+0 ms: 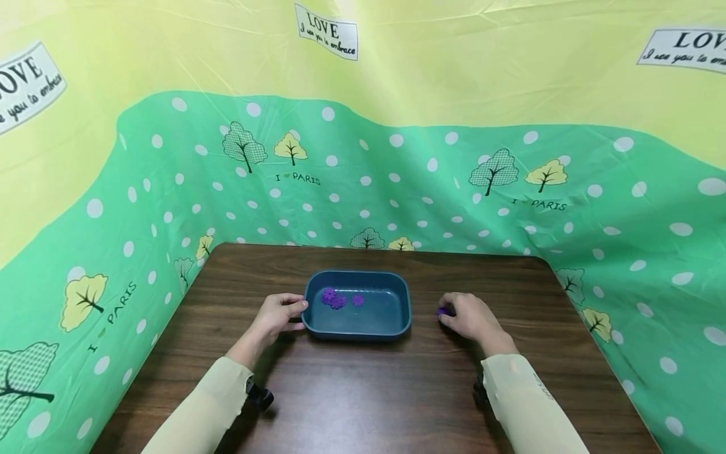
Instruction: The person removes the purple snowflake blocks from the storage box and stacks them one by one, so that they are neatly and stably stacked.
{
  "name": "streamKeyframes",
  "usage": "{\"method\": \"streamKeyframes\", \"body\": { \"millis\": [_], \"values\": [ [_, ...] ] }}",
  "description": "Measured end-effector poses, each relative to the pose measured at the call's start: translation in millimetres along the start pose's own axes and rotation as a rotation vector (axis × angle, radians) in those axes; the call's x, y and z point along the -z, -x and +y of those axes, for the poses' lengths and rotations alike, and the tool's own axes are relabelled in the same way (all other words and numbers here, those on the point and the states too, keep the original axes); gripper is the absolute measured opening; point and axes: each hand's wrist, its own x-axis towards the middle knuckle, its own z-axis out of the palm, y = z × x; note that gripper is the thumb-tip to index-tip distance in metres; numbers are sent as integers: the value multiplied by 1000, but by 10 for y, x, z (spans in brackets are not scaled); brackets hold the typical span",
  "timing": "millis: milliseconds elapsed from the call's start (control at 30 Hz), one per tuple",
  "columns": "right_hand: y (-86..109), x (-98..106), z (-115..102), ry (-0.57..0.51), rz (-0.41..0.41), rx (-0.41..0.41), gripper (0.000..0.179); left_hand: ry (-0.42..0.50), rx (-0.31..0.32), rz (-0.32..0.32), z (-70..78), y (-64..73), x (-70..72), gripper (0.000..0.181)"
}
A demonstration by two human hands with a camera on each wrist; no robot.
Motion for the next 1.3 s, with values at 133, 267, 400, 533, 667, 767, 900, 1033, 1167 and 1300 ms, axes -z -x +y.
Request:
{"method": "streamKeyframes", "body": {
  "millis": [133, 267, 400, 533, 667, 767, 900, 1033, 1167, 1300],
  "values": [
    [3, 6, 15, -6, -6, -5, 24, -5, 5, -6, 3, -5, -2, 34],
    [-3, 43, 39, -11, -6, 5, 24, -13, 9, -11, 9, -4, 0, 34],
    [-20, 130, 33, 0, 16, 29, 24, -6, 12, -11, 13, 5, 1, 34],
    [-63, 236, -27, 7, 46, 56, 24, -3, 13, -7, 5, 7, 4, 33],
    [-137, 347, -141, 16, 68, 88, 24, -3, 8, -5, 1, 10, 6, 32],
    [-200, 414, -247, 25, 81, 117, 24, -2, 4, -6, -3, 4, 3, 32],
    [-300, 460, -421, 30, 95, 163, 22, -2, -1, -4, -2, 4, 6, 32],
    [-403, 457, -571, 21, 97, 200, 22, -7, -1, -8, -5, 6, 13, 34],
    [-488, 434, -704, 4, 87, 223, 25, 2, 6, -11, 4, 10, 13, 35],
    [-563, 407, -845, -8, 77, 245, 26, 7, 8, -9, 16, 7, 10, 34]
  ]
}}
